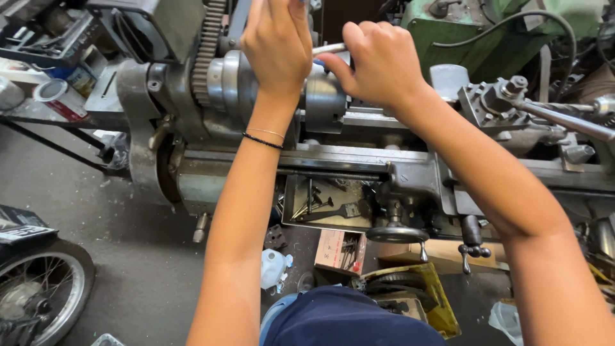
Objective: The person operates a metal lathe in a workshop, using both hands to turn the handwheels and levers on the machine's carriage. They adjust the tool post and move the carriage along the bed to position the cutting tool against the rotating metal workpiece.
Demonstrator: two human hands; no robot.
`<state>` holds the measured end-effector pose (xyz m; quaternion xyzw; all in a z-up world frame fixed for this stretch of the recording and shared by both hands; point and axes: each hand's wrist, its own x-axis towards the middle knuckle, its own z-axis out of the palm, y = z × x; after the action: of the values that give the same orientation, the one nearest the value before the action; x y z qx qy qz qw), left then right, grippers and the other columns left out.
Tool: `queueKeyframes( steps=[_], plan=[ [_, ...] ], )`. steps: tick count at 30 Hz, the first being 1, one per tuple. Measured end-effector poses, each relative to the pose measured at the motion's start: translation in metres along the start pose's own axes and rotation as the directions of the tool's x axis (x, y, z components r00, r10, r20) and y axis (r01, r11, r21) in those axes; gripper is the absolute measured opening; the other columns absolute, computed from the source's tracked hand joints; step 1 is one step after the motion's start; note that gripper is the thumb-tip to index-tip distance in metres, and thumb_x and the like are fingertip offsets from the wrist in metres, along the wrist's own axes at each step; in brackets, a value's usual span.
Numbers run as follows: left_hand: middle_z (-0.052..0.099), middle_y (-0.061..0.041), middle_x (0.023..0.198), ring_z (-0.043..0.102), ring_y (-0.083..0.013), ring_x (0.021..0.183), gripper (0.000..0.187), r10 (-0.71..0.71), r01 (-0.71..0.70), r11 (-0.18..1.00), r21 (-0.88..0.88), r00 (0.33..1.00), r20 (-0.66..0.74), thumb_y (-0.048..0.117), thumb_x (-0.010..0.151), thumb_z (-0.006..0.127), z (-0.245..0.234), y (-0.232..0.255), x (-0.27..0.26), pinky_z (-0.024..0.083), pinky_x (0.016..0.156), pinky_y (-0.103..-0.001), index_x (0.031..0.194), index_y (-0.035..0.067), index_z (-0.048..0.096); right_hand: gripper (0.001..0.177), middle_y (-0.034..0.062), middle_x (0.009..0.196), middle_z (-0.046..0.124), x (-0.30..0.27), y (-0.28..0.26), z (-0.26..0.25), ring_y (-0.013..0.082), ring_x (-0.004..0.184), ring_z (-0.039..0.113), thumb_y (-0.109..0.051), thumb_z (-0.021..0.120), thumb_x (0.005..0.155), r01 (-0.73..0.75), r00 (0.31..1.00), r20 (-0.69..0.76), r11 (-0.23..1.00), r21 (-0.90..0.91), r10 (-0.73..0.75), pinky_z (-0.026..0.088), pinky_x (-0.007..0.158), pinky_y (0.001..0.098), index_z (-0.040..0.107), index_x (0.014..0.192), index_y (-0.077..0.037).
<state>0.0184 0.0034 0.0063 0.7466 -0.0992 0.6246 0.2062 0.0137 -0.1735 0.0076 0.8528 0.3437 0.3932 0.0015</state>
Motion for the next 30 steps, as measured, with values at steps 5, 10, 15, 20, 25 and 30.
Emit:
queueKeyframes(
  steps=[5, 10, 15, 20, 25, 30],
  plan=[
    [0.051, -0.012, 0.059, 0.045, -0.0361, 0.055, 0.025, -0.206, 0.206, 0.978, -0.033, 0.978, -0.026, 0.018, 0.087, 0.042, 0.015, -0.013, -0.005, 0.031, 0.052, -0.048, 0.064, 0.007, 0.043, 0.05, 0.0103, 0.072, 0.058, 0.006, 0.014, 0.002, 0.033, 0.059, 0.058, -0.048, 0.053, 0.112, 0.158, 0.987, 0.03, 0.987, 0.043, -0.159, 0.042, 0.051, 0.0431, 0.052, 0.082, -0.008],
    [0.052, -0.014, 0.07, 0.044, -0.0347, 0.07, 0.024, -0.641, 0.57, 0.758, -0.317, 0.74, -0.202, 0.016, 0.088, 0.035, 0.027, -0.014, -0.014, 0.036, 0.07, -0.043, 0.07, 0.002, 0.042, 0.041, 0.0093, 0.071, 0.058, 0.006, 0.006, 0.002, 0.0313, 0.059, 0.056, -0.036, 0.062, 0.109, 0.156, 0.986, 0.041, 0.976, 0.153, -0.164, 0.038, 0.049, 0.0423, 0.05, 0.082, -0.006],
    [0.05, -0.017, 0.067, 0.044, -0.0416, 0.062, 0.011, -0.333, 0.305, 0.941, -0.145, 0.909, -0.251, 0.001, 0.083, 0.038, 0.015, -0.008, -0.006, 0.033, 0.058, -0.048, 0.073, 0.002, 0.042, 0.049, 0.0068, 0.067, 0.061, 0.011, -0.001, 0.007, 0.03, 0.059, 0.06, -0.05, 0.066, 0.102, 0.061, 0.997, 0.044, 0.998, 0.003, -0.061, 0.041, 0.048, 0.0417, 0.053, 0.076, -0.009],
    [0.051, -0.011, 0.057, 0.046, -0.0387, 0.052, 0.015, -0.298, 0.292, 0.954, -0.062, 0.929, -0.22, 0.006, 0.085, 0.041, 0.028, -0.017, -0.013, 0.031, 0.051, -0.049, 0.069, 0.006, 0.042, 0.051, 0.0084, 0.068, 0.063, 0.01, -0.007, 0.008, 0.0337, 0.059, 0.062, -0.052, 0.06, 0.103, -0.007, 0.992, 0.128, 0.999, -0.032, 0.011, 0.042, 0.047, 0.0447, 0.052, 0.077, -0.009],
    [0.042, -0.014, 0.05, 0.038, -0.0413, 0.047, 0.017, -0.24, 0.243, 0.97, -0.004, 0.954, -0.181, 0.004, 0.078, 0.045, 0.039, -0.028, -0.015, 0.025, 0.048, -0.05, 0.063, 0.005, 0.037, 0.054, 0.0087, 0.066, 0.062, 0.009, -0.013, 0.01, 0.0339, 0.056, 0.061, -0.054, 0.06, 0.104, -0.057, 0.988, 0.142, 0.996, -0.062, 0.066, 0.043, 0.046, 0.0446, 0.053, 0.076, -0.009],
    [0.038, -0.009, 0.049, 0.033, -0.0366, 0.047, 0.018, -0.155, 0.156, 0.988, -0.007, 0.973, -0.169, 0.006, 0.069, 0.048, 0.041, -0.033, -0.014, 0.021, 0.047, -0.046, 0.059, 0.008, 0.034, 0.056, 0.0123, 0.063, 0.062, 0.008, -0.017, 0.014, 0.036, 0.054, 0.061, -0.057, 0.06, 0.103, -0.127, 0.984, 0.115, 0.988, -0.09, 0.137, 0.043, 0.044, 0.0455, 0.056, 0.076, -0.009]
  ],
)
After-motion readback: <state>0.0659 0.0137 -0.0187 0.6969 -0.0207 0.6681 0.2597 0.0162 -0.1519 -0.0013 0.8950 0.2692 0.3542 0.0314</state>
